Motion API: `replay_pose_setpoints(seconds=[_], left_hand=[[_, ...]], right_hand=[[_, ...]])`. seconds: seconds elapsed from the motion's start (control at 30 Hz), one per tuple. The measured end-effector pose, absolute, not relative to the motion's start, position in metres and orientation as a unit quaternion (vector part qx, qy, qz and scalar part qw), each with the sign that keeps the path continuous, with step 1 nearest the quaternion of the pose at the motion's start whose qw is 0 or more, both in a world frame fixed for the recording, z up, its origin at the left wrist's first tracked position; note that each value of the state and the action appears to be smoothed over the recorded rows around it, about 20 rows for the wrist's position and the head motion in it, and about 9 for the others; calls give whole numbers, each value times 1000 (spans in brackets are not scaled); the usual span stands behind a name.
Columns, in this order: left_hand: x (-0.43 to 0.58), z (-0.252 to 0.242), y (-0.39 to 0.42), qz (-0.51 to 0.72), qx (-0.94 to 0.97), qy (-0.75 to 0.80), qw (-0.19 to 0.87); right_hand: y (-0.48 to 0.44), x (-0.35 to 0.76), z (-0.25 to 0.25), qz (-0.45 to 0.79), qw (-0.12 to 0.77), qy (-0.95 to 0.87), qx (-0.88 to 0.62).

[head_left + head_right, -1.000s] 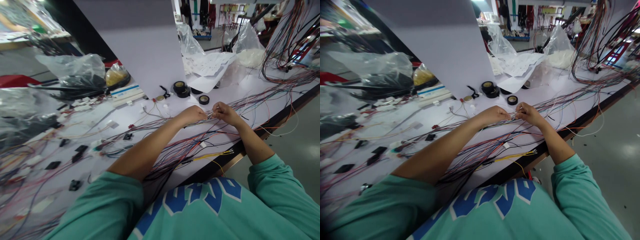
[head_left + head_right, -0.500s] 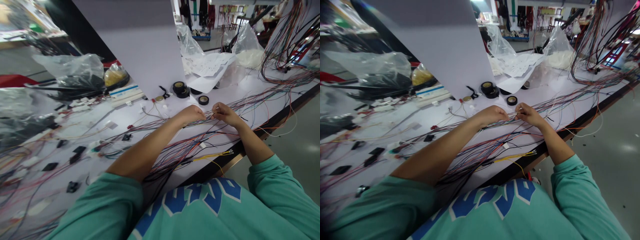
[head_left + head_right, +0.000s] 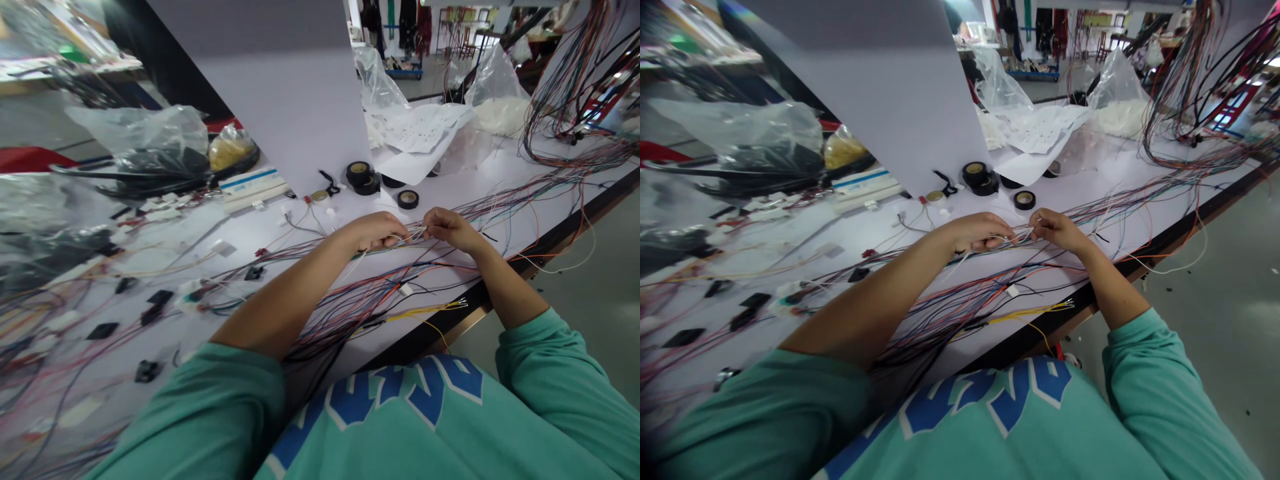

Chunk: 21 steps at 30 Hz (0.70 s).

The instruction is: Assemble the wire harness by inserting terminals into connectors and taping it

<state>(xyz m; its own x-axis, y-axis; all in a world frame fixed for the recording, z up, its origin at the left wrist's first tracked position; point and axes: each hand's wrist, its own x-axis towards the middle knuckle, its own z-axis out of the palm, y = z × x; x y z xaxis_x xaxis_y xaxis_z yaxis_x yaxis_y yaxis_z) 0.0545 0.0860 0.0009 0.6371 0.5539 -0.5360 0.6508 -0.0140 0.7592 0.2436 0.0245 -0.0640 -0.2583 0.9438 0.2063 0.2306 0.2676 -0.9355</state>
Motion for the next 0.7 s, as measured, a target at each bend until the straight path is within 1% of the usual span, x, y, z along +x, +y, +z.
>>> replay_pose_setpoints(seconds=[0.2,0.37,0.47,0.7], left_hand=[[54,-2,86,-56,705,437,556],[53,-9,85,-4,730,420,539],[51,-13,84,27,775,387,498],[49,-14,81,26,858,367,358]], right_hand=[[24,243,-63,416,416,-674,-446],[24,244,-62,403,412,-682,-450],[24,244,-63,408,411,-678,-454],[24,244,-62,418,408,-676,-449]])
